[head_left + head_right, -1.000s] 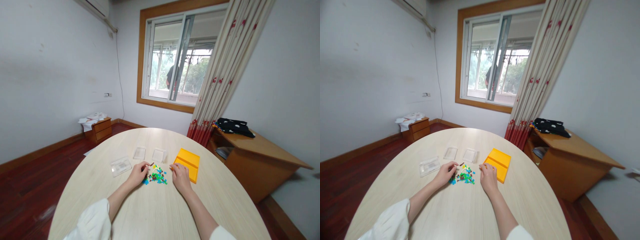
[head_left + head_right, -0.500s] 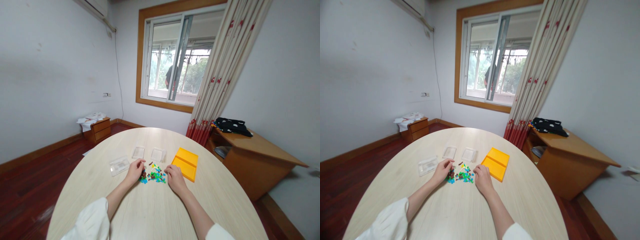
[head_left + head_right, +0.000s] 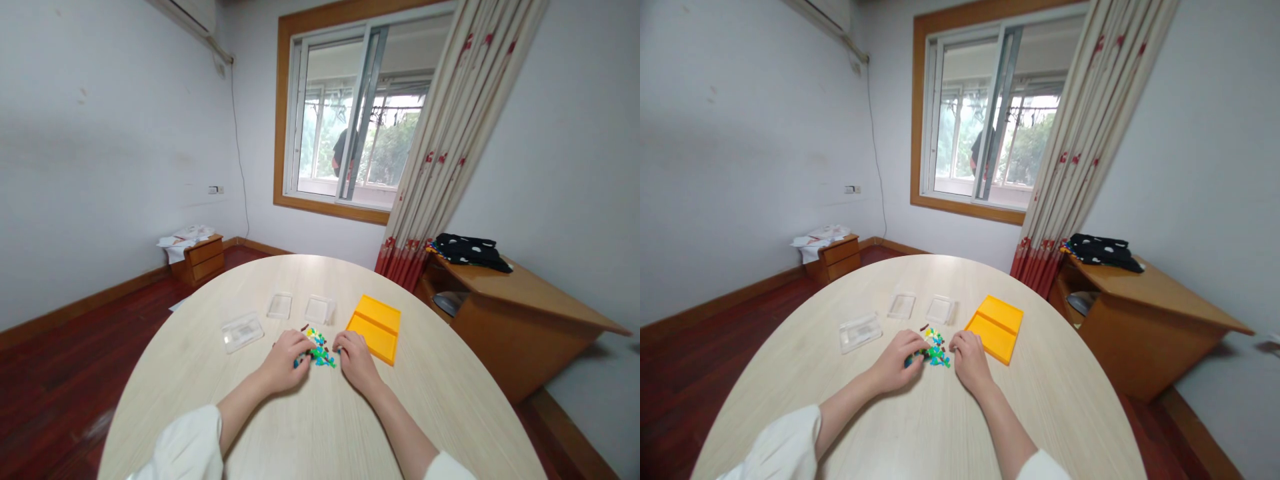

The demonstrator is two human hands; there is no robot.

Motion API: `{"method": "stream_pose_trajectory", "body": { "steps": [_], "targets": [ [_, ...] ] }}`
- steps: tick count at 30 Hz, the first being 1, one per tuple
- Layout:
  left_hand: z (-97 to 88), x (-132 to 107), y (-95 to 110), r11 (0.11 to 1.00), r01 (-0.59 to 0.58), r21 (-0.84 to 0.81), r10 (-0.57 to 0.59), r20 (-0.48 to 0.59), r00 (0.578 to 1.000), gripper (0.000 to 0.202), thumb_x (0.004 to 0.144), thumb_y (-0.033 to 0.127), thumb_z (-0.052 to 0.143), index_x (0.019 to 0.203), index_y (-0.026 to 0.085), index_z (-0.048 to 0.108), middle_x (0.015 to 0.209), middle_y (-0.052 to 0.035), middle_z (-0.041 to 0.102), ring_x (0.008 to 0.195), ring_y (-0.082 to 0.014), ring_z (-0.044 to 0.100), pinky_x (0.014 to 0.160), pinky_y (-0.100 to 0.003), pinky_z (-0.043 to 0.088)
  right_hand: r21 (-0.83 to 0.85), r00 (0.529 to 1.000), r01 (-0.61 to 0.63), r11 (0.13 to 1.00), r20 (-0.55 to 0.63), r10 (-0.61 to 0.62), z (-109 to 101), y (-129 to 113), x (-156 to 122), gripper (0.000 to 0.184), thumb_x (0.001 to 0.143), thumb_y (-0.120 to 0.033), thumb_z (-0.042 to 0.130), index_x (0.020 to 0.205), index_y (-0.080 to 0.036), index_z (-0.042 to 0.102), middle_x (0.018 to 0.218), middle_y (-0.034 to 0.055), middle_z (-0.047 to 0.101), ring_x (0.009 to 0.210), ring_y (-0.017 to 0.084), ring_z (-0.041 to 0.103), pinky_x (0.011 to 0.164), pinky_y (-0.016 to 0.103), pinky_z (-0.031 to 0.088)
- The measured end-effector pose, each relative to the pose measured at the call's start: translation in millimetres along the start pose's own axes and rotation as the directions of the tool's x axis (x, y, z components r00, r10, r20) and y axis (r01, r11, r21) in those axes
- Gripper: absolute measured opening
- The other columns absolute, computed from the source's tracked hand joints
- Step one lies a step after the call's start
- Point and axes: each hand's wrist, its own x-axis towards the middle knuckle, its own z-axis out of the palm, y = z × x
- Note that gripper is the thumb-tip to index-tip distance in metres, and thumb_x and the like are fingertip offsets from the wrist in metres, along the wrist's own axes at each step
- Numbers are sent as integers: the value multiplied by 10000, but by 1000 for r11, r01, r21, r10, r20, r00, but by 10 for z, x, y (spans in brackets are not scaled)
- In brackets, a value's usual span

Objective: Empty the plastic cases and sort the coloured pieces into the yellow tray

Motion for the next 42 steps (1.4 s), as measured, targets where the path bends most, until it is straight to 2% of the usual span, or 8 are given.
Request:
{"method": "stream_pose_trajectory", "body": {
  "steps": [4, 8, 15, 20, 24, 27, 32, 42],
  "targets": [
    [-11, -16, 40, 994, -67, 82, 60, 95, 994, 347, 719, 87, 492, 984, 243, 654, 1113, -63, 591, 1050, -241, 469, 941, -430, 328, 44, 997, 75, 996, -1, -75, -61, -42, -80, 282, 763, -5, 414, 746, -192, 624, 836, 37, 617, 825, 171, 528, 758, 300, 377],
    [41, -23, -53, 993, -3, 119, 0, 26, 1000, 237, 732, 75, 471, 822, 192, 656, 1066, -87, 590, 1042, -247, 473, 930, -438, 344, 60, 991, 132, 989, 18, -133, -126, -53, -175, 295, 800, -37, 412, 777, -213, 648, 891, 47, 617, 871, 183, 537, 790, 333, 391],
    [118, -37, -183, 995, 67, 75, -62, -75, 995, 238, 750, 66, 450, 824, 191, 638, 1014, -92, 591, 1000, -237, 497, 903, -431, 379, 33, 991, 128, 991, 24, -129, -122, -14, -195, 276, 812, -58, 426, 788, -214, 652, 927, 55, 617, 906, 190, 539, 806, 350, 397],
    [124, -46, -163, 995, 72, 65, -66, -80, 995, 259, 752, 65, 443, 865, 189, 640, 1024, -94, 591, 1007, -236, 499, 897, -415, 387, -40, 1000, 10, 999, -8, -10, -122, 27, -187, 269, 789, -33, 412, 753, -185, 632, 883, 70, 625, 873, 202, 551, 772, 352, 409],
    [106, -29, -151, 987, 145, 63, -139, -94, 986, 227, 780, 104, 444, 839, 188, 646, 957, -93, 613, 943, -228, 522, 859, -390, 400, -27, 1000, 10, 1000, -23, -10, -137, 64, -192, 287, 790, -49, 419, 882, -184, 655, 931, 83, 637, 892, 200, 568, 788, 351, 440],
    [81, -9, -179, 966, 247, 75, -237, -122, 964, 210, 800, 141, 437, 829, 179, 641, 893, -91, 629, 877, -229, 542, 809, -379, 409, 12, 997, 68, 998, 33, -69, -133, 80, -198, 273, 814, -103, 465, 976, -196, 665, 1002, 86, 640, 944, 194, 576, 839, 347, 451],
    [73, 6, -282, 928, 374, 4, -365, -199, 909, 213, 800, 165, 429, 858, 176, 633, 871, -80, 654, 872, -228, 575, 803, -362, 418, 68, 989, 47, 997, 134, -56, -139, 109, -188, 220, 827, -105, 482, 847, -188, 684, 879, 68, 645, 846, 169, 599, 768, 292, 483],
    [-55, -5, -399, 877, 447, -174, -479, -261, 838, 262, 790, 201, 384, 863, 149, 630, 782, -51, 659, 729, -186, 598, 707, -297, 454, 83, 992, 24, 996, 121, -34, -173, 126, -182, 196, 859, -141, 443, 789, -184, 621, 794, 57, 626, 774, 181, 595, 708, 299, 486]
  ]
}}
